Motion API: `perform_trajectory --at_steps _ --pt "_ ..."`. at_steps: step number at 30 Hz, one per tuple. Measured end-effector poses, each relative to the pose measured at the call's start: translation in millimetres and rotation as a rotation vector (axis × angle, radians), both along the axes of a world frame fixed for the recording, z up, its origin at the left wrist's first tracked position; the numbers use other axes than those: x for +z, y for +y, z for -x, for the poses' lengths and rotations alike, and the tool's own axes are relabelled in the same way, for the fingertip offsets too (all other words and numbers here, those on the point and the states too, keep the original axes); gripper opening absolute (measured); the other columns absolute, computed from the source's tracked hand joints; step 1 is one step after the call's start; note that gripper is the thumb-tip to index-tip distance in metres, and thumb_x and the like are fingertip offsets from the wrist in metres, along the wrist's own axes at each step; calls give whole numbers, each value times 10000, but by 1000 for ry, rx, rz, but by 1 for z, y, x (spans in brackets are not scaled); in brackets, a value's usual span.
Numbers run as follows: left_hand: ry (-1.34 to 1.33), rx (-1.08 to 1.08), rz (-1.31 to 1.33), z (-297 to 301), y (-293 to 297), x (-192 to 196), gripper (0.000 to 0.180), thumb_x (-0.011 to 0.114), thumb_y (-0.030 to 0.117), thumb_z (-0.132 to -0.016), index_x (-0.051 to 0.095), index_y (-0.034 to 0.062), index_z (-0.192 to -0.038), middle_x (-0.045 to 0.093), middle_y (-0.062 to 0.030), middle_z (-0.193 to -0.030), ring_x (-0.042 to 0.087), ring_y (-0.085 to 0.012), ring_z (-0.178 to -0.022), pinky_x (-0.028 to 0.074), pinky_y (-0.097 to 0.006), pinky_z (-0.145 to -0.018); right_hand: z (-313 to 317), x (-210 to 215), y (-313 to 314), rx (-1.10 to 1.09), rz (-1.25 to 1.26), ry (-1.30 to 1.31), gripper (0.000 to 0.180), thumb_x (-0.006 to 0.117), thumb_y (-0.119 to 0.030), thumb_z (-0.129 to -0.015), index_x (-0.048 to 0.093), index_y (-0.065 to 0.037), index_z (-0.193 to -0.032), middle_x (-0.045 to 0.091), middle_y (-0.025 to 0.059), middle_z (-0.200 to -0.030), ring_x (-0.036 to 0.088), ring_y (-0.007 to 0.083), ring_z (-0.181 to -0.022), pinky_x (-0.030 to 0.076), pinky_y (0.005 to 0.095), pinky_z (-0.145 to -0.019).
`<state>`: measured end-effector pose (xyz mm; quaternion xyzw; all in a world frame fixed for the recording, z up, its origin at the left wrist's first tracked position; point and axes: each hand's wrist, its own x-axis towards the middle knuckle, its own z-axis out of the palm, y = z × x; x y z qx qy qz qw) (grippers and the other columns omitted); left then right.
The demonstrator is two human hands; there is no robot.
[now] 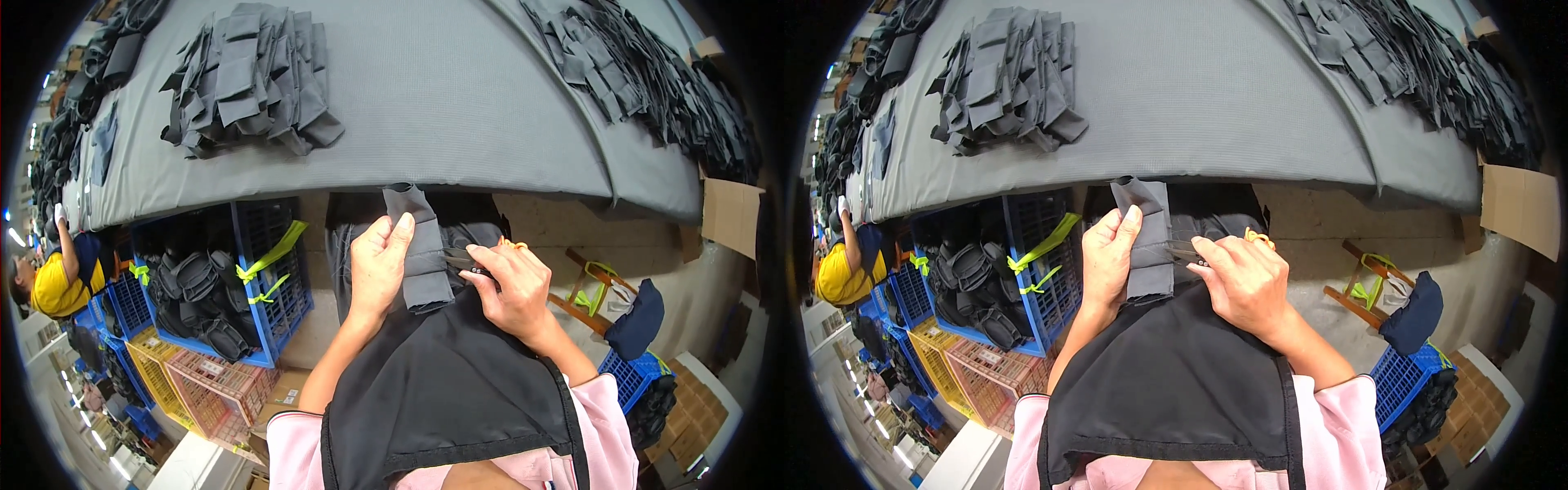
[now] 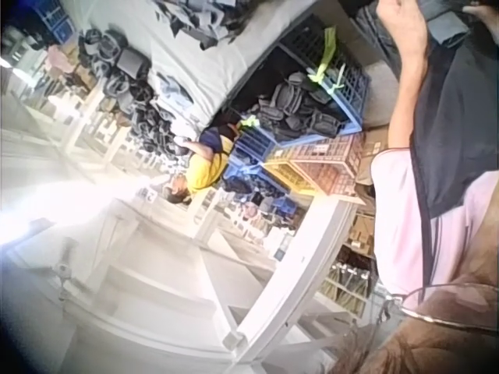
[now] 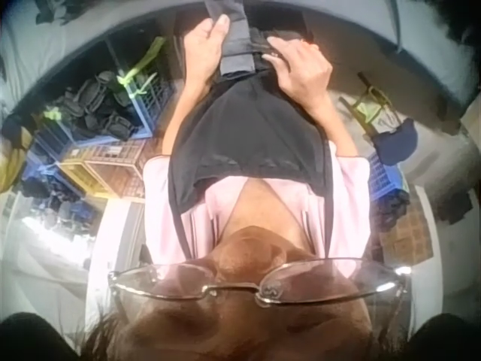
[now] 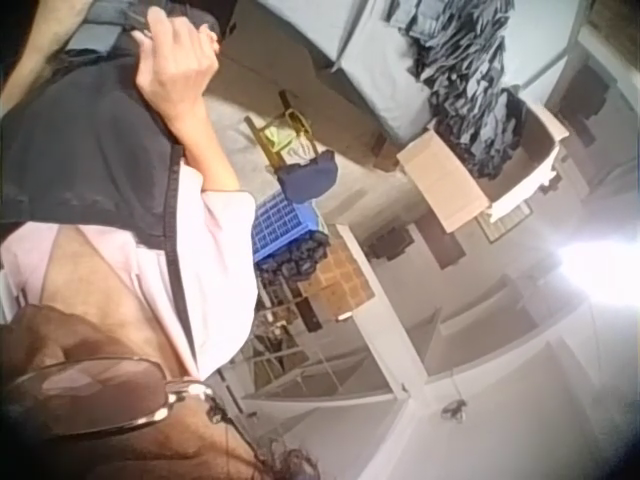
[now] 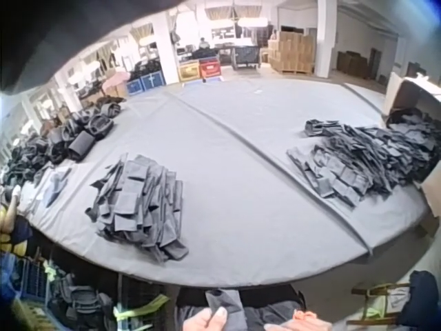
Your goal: The recorder uses small handheld snips to trim excess threads and material from small black fabric components at a workbench.
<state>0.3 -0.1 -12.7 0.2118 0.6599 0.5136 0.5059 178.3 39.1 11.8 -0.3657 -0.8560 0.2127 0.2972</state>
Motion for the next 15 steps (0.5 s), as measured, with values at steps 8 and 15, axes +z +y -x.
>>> perform_trajectory --at_steps 8,15 --pt "-51 -2 11 -1 1 -1 420 592 201 -918 332 119 -599 295 100 -604 228 -11 -565 187 -222 -453 7 0 0 0 -31 -17 345 758 -112 -659 634 -66 -978 572 36 -703 551 196 -580 411 311 -522" --pt "-3 -7 13 -1 2 2 422 600 195 -911 338 109 -592 306 101 -590 237 -11 -560 191 -222 -450 3 -6 -1 -83 49 132 268 753 -113 -673 644 -56 -911 579 40 -664 541 206 -553 399 299 -517"
